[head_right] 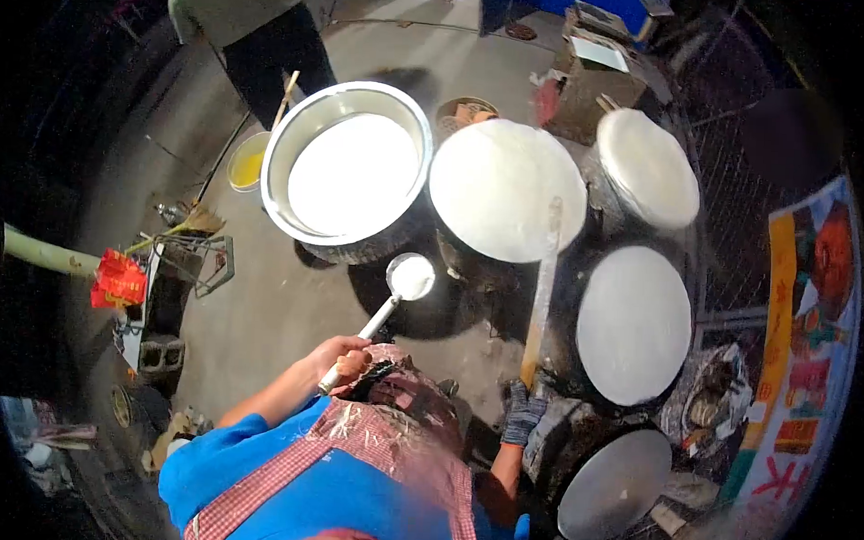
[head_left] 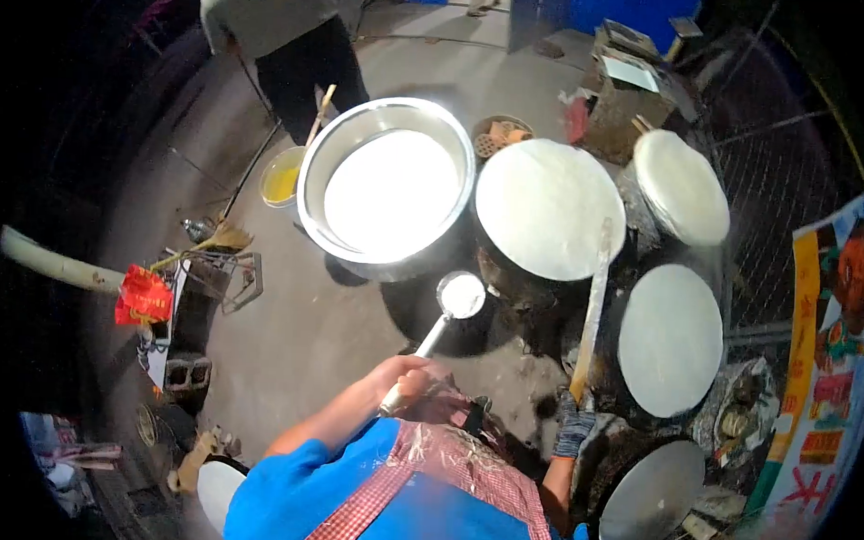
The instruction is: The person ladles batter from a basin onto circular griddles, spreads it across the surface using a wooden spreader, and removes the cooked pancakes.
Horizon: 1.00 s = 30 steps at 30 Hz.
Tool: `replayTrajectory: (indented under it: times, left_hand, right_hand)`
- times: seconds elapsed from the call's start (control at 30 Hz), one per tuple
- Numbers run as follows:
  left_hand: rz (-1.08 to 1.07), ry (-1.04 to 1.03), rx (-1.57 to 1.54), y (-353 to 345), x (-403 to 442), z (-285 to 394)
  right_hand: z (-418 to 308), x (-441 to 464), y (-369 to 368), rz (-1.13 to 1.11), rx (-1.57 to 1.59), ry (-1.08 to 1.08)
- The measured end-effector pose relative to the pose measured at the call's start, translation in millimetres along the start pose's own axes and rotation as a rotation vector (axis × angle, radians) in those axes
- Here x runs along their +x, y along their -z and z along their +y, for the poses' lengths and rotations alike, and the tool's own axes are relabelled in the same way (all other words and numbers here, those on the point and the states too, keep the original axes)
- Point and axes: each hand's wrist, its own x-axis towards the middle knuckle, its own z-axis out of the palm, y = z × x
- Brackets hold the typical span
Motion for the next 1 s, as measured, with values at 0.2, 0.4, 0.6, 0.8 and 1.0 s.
replayTrajectory:
  times: [0.2,0.4,0.6,0.8,1.0]
  left_hand:
    - [-0.075,-0.055,-0.149,37.0,-32.2,89.2]
    - [0.129,-0.154,0.090,60.3,-70.4,203.9]
    - [0.007,-0.215,0.458,76.4,-79.1,274.6]
    - [0.123,0.044,0.552,54.6,-82.5,323.4]
    - [0.066,0.308,0.802,20.4,-34.0,270.0]
  right_hand:
    - [-25.5,9.5,-117.5,-0.171,-0.517,-0.354]
    - [-14.2,-18.8,-238.2,-0.390,-0.753,0.095]
    - [-61.8,-40.5,-317.2,-0.243,-0.626,-0.112]
    - [-70.1,-97.7,-348.1,0.079,-0.531,-0.171]
    - [-46.2,-136.3,-286.7,0.308,-0.384,-0.145]
